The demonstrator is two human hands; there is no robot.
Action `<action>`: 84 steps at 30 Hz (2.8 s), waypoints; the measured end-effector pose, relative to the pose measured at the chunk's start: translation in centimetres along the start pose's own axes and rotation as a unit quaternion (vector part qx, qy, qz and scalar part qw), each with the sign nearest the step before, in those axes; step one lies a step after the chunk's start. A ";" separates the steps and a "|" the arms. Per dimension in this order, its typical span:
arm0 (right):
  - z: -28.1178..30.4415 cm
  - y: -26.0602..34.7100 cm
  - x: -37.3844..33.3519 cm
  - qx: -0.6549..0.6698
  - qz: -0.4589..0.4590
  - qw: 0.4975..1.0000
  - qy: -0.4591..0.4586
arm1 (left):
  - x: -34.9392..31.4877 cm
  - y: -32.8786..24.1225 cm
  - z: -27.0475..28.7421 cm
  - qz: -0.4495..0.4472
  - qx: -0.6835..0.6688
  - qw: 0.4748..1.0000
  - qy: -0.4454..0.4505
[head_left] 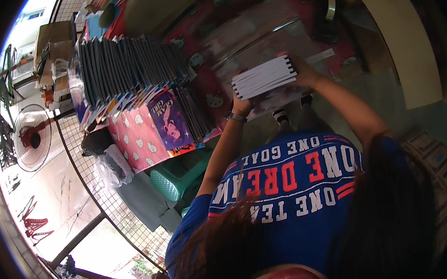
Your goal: The person picks up stacks of notebooks from a pile, places them inside individual clear plastic bags, and then seals the bags using tape from a dispenser.
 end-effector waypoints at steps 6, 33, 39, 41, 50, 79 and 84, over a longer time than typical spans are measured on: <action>-1.0 -0.4 -0.8 0.052 -0.076 0.995 0.032 | 0.1 -2.1 -0.3 0.090 -0.074 0.989 0.087; 4.4 -2.3 9.9 -0.032 -0.320 0.937 -0.136 | 14.9 12.2 4.2 0.397 -0.379 0.835 0.042; 3.1 -5.1 12.1 -0.184 -0.381 0.901 -0.098 | 11.4 14.8 0.3 0.522 -0.455 0.713 -0.111; 4.0 -6.9 11.9 -0.212 -0.364 0.902 -0.093 | 12.0 13.2 -0.2 0.536 -0.395 0.740 -0.097; -1.2 2.6 3.6 -0.316 0.047 0.935 -0.153 | 5.0 10.5 5.0 0.256 0.057 0.965 -0.002; -9.5 6.6 4.4 -0.268 0.127 0.952 -0.071 | -9.9 5.3 3.6 0.324 0.091 0.929 0.152; -11.2 7.1 3.9 -0.417 0.165 0.894 0.011 | -0.2 -4.4 6.3 0.046 0.196 0.956 -0.215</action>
Point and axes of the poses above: each hand's wrist, its own x-axis towards the middle knuckle, its own z-axis out of the back of the hand, y = z × x, the point moved 5 cm from there along x, towards the middle knuckle, and after that the axes turned 7 degrees about -z, right-handed, at the moved point
